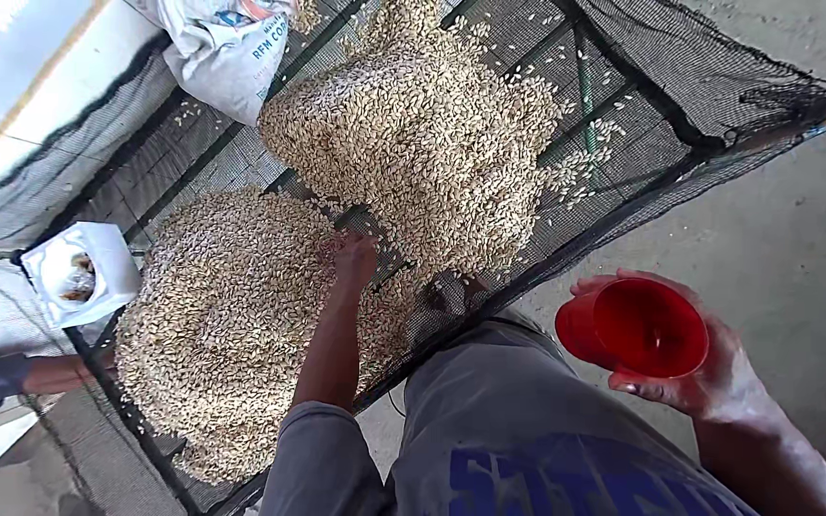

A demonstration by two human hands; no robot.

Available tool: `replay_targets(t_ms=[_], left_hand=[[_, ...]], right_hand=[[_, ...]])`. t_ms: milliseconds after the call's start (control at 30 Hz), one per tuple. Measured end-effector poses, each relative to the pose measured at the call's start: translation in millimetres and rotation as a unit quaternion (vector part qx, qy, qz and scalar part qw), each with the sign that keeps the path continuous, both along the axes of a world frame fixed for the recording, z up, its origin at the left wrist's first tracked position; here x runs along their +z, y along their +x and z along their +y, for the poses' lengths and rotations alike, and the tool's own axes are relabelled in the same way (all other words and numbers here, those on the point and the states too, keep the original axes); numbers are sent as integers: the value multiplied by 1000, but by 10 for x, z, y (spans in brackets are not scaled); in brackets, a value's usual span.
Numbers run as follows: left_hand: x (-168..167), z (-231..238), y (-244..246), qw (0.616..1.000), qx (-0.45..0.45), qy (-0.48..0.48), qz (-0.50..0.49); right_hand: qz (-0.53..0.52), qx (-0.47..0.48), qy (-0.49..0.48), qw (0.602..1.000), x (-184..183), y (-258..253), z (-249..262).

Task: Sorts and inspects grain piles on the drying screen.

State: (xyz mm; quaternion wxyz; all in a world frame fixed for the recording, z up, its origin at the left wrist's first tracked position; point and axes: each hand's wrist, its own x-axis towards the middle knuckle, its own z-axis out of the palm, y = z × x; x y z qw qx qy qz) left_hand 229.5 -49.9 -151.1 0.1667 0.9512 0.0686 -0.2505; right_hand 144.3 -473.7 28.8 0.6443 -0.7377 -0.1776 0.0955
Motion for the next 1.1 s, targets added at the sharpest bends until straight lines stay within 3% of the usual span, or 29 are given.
replay_targets(t_ms=[133, 233, 400, 500, 667, 900, 1100], left_hand=[[10, -70, -10, 999, -20, 21, 23], [139, 9, -12, 999, 24, -25, 35], [247, 203, -95, 992, 103, -62, -45], [190, 128, -195, 994, 74, -37, -76], [-103, -479, -470, 989, -37, -60, -127], [-280, -1179, -93, 983, 22, -116, -142], [-271, -1630, -89, 985, -59, -33, -156]], right_hand=[[-9, -12, -13, 1000, 32, -145, 34], [-12, -16, -10, 1000, 43, -243, 63], [-16, -17, -16, 1000, 72, -376, 110], [-27, -9, -19, 999, 93, -421, 138], [-38, -22, -32, 999, 147, -538, 117], [-35, -59, -46, 997, 135, -830, 62], [-30, -91, -49, 994, 126, -1008, 122]])
